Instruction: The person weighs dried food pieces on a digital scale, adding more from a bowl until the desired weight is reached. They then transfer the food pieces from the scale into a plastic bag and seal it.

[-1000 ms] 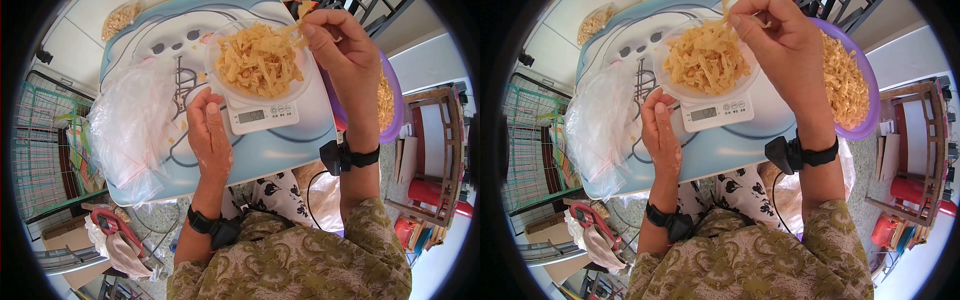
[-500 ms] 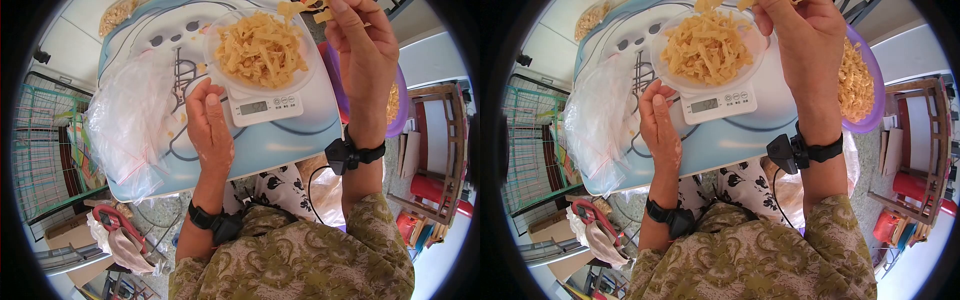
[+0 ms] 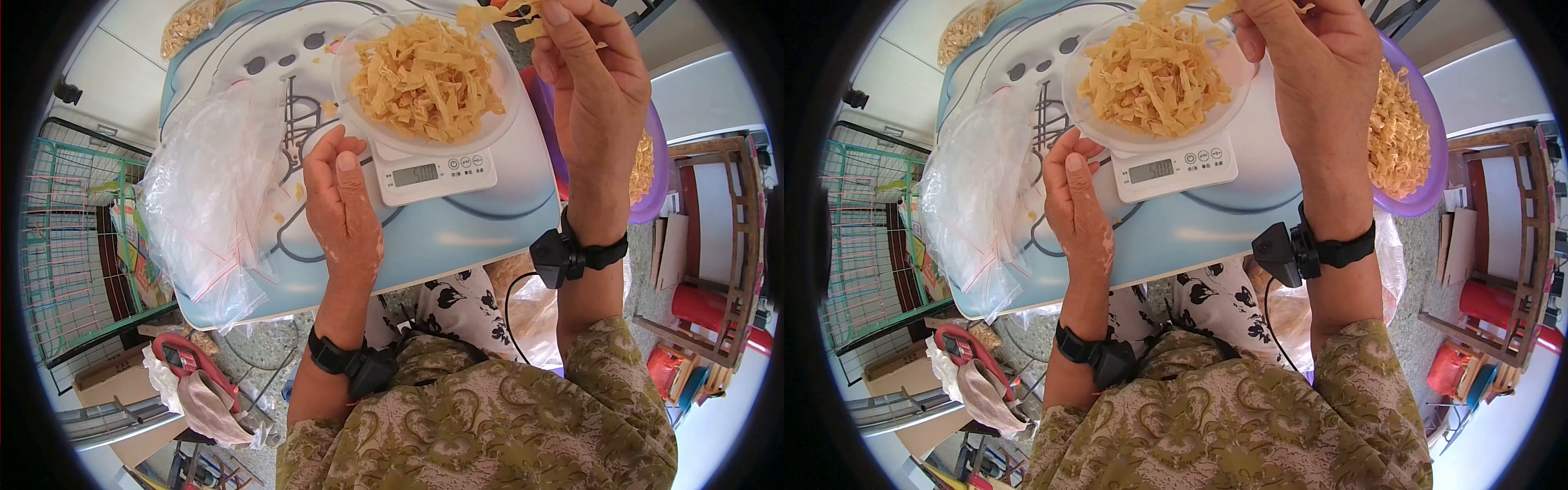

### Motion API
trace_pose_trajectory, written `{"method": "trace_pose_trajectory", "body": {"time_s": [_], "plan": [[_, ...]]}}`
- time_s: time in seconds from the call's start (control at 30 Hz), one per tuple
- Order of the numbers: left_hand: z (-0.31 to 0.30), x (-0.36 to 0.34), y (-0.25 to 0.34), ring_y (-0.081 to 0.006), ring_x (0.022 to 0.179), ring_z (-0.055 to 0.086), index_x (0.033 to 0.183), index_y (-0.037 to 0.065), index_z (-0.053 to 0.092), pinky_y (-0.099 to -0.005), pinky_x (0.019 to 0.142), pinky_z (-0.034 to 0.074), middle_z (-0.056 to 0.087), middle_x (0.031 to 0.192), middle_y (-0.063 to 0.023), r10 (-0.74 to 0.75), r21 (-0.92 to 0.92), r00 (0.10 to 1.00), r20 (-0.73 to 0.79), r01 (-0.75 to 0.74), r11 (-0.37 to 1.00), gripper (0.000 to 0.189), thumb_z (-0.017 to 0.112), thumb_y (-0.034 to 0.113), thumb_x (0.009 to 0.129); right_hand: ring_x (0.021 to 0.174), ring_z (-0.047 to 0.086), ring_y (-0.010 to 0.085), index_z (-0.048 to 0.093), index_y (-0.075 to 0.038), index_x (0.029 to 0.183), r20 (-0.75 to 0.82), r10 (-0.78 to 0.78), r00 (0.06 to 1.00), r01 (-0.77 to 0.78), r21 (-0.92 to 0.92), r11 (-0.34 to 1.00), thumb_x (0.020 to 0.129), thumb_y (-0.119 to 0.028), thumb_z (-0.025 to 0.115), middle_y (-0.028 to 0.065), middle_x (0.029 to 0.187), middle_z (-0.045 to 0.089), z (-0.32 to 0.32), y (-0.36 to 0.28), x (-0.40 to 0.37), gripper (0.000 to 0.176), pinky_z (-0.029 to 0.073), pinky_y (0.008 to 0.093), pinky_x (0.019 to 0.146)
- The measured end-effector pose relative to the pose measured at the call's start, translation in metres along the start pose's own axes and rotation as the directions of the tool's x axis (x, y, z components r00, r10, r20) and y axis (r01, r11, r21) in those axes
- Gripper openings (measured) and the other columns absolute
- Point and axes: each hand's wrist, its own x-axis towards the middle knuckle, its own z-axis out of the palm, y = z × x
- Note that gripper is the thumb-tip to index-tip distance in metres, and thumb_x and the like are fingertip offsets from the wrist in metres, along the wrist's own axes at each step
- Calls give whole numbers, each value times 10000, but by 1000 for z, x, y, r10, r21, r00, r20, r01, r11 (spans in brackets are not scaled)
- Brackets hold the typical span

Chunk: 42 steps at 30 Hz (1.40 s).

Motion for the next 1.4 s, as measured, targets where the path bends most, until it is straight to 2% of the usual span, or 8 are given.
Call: {"method": "trace_pose_trajectory", "body": {"time_s": [0.67,0.77,0.87,0.97,1.03,1.13,1.27,1.4], "plan": [[0,0,4,-151,1028,569,1274,-3,529,-311,901,447,605,1085,-80,10,4,1000,-4,-10,1000,402,427,316,1053,620,488,42,604,-24,1020,-31,-50,998,52,59,997,974,-45,565,81,972,640,-4,-1,-5,64,408,144,535],[-1,0,3,-150,1028,571,1273,0,530,-309,902,444,608,1083,-78,-3,24,1000,-7,4,1000,394,431,310,1051,745,559,39,666,-15,1056,-155,-84,984,54,-184,981,925,-75,667,13,856,647,-41,-8,-7,144,449,170,641],[-3,0,0,-147,1029,572,1273,2,530,-307,906,441,610,1081,-76,4,14,1000,0,-4,1000,385,433,300,1049,831,633,192,658,-80,1120,-195,-138,971,36,-453,891,861,-108,702,82,1100,623,-81,-15,-11,264,516,277,698],[-3,0,3,-145,1027,574,1272,2,528,-304,908,438,613,1075,-75,-2,13,1000,-7,2,1000,377,435,291,1048,904,644,221,652,-94,1161,-302,-201,932,-111,-765,634,869,-126,688,117,1193,604,-116,-19,-20,296,530,324,765],[-3,-1,4,-145,1024,574,1264,1,529,-303,914,434,614,1067,-77,-19,-45,1000,-4,19,999,372,440,290,1046,977,635,248,655,-100,1174,-139,-182,973,-128,-989,70,864,-158,693,129,1217,604,-134,-17,-28,318,518,356,839],[-2,-1,-5,-140,1022,569,1256,-1,528,-291,920,427,612,1053,-73,4,-72,1000,-11,-5,997,365,448,284,1042,1062,613,259,653,-112,1194,141,-303,943,37,-945,-325,865,-196,695,135,1210,604,-141,-13,-43,342,490,377,905],[-6,-1,3,-120,965,530,1258,0,518,-257,904,416,606,1047,-57,-51,-5,998,-41,51,999,347,451,261,1039,771,556,204,654,-45,1079,-57,-237,970,9,-964,266,876,-72,665,89,983,633,-83,-7,-71,204,441,303,651],[-9,-7,8,-114,970,535,1250,-1,521,-262,881,433,607,1063,-56,26,-91,999,-37,-29,995,333,455,249,1040,646,520,178,647,-25,993,273,-137,952,302,-771,561,813,82,634,84,863,632,-28,0,-115,210,395,269,539]]}}
